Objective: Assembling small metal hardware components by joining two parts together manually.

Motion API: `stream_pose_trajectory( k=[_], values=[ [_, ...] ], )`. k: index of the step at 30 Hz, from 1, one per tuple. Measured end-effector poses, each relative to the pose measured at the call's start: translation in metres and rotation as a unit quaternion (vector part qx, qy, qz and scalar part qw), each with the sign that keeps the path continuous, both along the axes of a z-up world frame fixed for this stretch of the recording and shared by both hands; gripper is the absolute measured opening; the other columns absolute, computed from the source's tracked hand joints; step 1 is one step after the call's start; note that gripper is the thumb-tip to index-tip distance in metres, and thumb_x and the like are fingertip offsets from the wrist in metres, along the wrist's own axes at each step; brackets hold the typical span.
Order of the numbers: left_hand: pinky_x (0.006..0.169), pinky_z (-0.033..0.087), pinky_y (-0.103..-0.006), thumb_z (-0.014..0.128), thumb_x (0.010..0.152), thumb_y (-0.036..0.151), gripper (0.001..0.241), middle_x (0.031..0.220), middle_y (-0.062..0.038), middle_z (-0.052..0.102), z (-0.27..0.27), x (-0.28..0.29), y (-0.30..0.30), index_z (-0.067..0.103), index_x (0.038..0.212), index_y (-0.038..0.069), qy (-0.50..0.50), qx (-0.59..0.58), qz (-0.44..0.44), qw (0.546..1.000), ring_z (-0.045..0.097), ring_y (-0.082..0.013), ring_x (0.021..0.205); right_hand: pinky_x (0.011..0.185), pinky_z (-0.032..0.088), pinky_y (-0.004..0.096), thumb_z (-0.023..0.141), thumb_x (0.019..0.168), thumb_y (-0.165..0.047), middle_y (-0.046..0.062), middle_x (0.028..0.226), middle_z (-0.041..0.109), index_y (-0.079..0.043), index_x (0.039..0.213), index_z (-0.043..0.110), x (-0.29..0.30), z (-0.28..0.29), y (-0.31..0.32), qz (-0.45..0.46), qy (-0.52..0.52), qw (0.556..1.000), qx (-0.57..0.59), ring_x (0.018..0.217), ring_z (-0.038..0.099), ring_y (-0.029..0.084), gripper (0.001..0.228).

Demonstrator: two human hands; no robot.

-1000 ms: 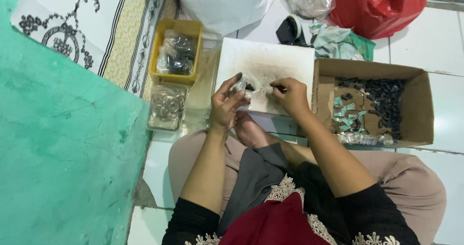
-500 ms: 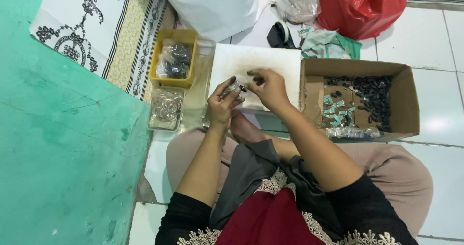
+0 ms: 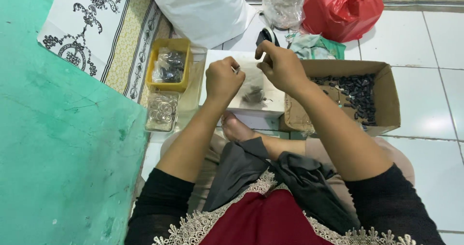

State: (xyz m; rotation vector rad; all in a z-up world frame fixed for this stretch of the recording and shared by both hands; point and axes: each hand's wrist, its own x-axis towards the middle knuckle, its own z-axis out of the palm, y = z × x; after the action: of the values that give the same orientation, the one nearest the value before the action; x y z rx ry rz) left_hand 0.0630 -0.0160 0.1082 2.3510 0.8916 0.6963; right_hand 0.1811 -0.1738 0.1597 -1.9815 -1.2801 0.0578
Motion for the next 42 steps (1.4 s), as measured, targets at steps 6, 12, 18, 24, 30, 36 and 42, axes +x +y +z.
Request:
stream_pose_trajectory(
  k=[6, 12, 18, 24, 30, 36, 42],
  values=[
    [0.062, 0.062, -0.0422, 0.074, 0.068, 0.016, 0.012, 0.059, -0.004, 0.070, 0.044, 0.009, -0.003, 0.074, 0.079, 0.016, 0.011, 0.003, -0.062, 0.998, 0.076, -0.0294, 0.069, 0.075, 0.052, 0.054, 0.071, 0.092, -0.014, 0.010, 0.082, 0.071, -0.020, 0.110, 0.060, 0.021, 0.015, -0.024, 0.035, -0.080, 0.990, -0.112, 0.085, 0.069, 0.041, 0.022],
    [0.066, 0.062, -0.0419, 0.072, 0.070, 0.015, 0.016, 0.062, -0.003, 0.071, 0.048, 0.007, -0.022, 0.074, 0.086, 0.016, 0.027, -0.016, -0.080, 0.996, 0.076, -0.0278, 0.071, 0.084, 0.055, 0.052, 0.064, 0.091, -0.002, 0.009, 0.102, 0.072, -0.017, 0.092, 0.070, 0.022, 0.007, -0.039, 0.073, -0.133, 0.986, -0.073, 0.102, 0.067, 0.041, 0.016],
    [0.066, 0.061, -0.0393, 0.071, 0.073, 0.016, 0.017, 0.063, -0.003, 0.070, 0.053, 0.004, -0.024, 0.076, 0.089, 0.018, 0.038, -0.030, -0.095, 0.994, 0.075, -0.0269, 0.072, 0.089, 0.055, 0.049, 0.083, 0.081, -0.019, 0.015, 0.109, 0.072, -0.013, 0.104, 0.077, 0.016, 0.013, -0.054, 0.102, -0.116, 0.986, -0.062, 0.108, 0.068, 0.039, 0.024],
    [0.067, 0.059, -0.0367, 0.071, 0.068, 0.015, 0.021, 0.059, -0.001, 0.068, 0.071, 0.004, -0.031, 0.078, 0.088, 0.017, 0.022, -0.076, -0.138, 0.987, 0.072, -0.0244, 0.067, 0.080, 0.058, 0.042, 0.086, 0.080, -0.018, 0.008, 0.096, 0.074, -0.013, 0.088, 0.074, 0.037, -0.011, -0.056, 0.057, -0.086, 0.992, -0.068, 0.096, 0.073, 0.033, 0.016],
    [0.053, 0.056, -0.0196, 0.076, 0.076, 0.011, 0.033, 0.071, -0.003, 0.068, 0.060, 0.014, -0.018, 0.080, 0.107, 0.019, -0.227, -0.226, -0.134, 0.938, 0.062, -0.0061, 0.062, 0.068, 0.058, 0.028, 0.076, 0.077, 0.005, 0.007, 0.074, 0.068, -0.007, 0.096, 0.074, 0.041, -0.011, -0.039, 0.024, 0.216, 0.972, 0.086, 0.073, 0.070, 0.017, 0.022],
    [0.105, 0.049, -0.0556, 0.091, 0.072, 0.033, 0.093, 0.139, -0.031, 0.059, -0.018, 0.018, -0.001, 0.050, 0.152, 0.012, -0.161, -0.342, -0.138, 0.915, 0.059, -0.0460, 0.126, 0.079, 0.059, 0.032, 0.084, 0.074, 0.006, 0.014, 0.096, 0.076, -0.011, 0.131, 0.067, 0.080, -0.068, 0.003, -0.005, 0.282, 0.957, 0.074, 0.083, 0.075, 0.021, 0.062],
    [0.091, 0.058, -0.0447, 0.096, 0.070, 0.016, 0.081, 0.121, -0.022, 0.071, -0.126, 0.044, 0.025, 0.060, 0.141, 0.007, -0.094, -0.452, -0.130, 0.877, 0.071, -0.0334, 0.108, 0.070, 0.064, 0.028, 0.081, 0.077, 0.004, 0.011, 0.089, 0.073, -0.014, 0.132, 0.066, 0.100, -0.105, 0.039, -0.062, 0.411, 0.903, 0.112, 0.074, 0.072, 0.016, 0.060]
  ],
)
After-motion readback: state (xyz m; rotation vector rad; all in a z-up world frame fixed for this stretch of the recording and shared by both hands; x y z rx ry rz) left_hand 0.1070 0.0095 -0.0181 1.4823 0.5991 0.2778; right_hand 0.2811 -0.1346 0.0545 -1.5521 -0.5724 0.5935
